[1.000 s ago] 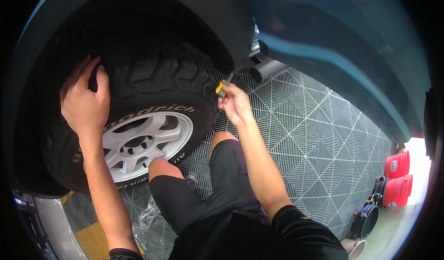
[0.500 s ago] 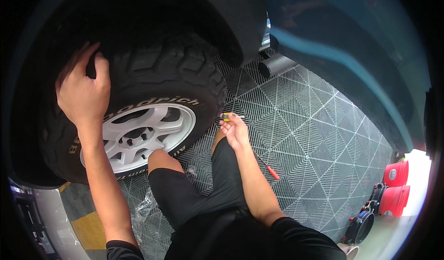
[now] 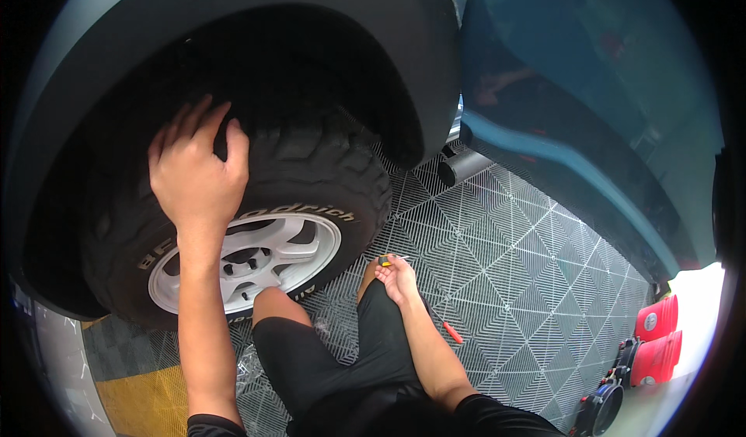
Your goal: The person applies a matte vinyl wrap to the front bumper and wheel arch of a light blue car, using a yellow squeegee and a small knife to smooth and trim the material. They then open the hood, remove the prop rod, and close the hood, finishing by smoothing the wrap along the hood edge.
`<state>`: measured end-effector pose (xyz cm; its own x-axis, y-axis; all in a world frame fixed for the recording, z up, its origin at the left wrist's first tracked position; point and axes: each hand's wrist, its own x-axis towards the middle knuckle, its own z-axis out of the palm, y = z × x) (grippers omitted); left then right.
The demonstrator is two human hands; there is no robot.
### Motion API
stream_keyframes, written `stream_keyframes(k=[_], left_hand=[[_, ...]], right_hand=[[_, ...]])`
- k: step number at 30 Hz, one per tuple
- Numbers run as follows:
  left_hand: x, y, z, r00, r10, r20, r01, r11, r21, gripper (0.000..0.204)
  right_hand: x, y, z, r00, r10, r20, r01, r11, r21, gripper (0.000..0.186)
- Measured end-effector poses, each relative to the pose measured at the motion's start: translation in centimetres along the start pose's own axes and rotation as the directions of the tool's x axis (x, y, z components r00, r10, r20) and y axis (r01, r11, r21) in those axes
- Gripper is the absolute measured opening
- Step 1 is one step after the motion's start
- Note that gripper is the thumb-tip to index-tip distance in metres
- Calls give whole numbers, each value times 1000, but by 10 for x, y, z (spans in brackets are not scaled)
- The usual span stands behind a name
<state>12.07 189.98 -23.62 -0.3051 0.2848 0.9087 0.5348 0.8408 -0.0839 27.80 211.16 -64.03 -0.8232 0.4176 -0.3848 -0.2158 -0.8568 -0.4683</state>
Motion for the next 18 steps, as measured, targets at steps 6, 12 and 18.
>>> stream_keyframes(k=[6,12,18], left_hand=[[-3,-4,1,1000,-13,-15,12,999,-38,25],[-8,-15,0,995,31,95,-32,999,8,31],[-8,-48,24,972,-60,229,47,997,64,42]], right_hand=[[-6,-5,1,1000,7,9,-7,1000,-17,7],[-34,-45,-35,988,-141,-57,135,986,-98,9],[-78,-82,-195,641,-449,-623,-216,673,-707,28]])
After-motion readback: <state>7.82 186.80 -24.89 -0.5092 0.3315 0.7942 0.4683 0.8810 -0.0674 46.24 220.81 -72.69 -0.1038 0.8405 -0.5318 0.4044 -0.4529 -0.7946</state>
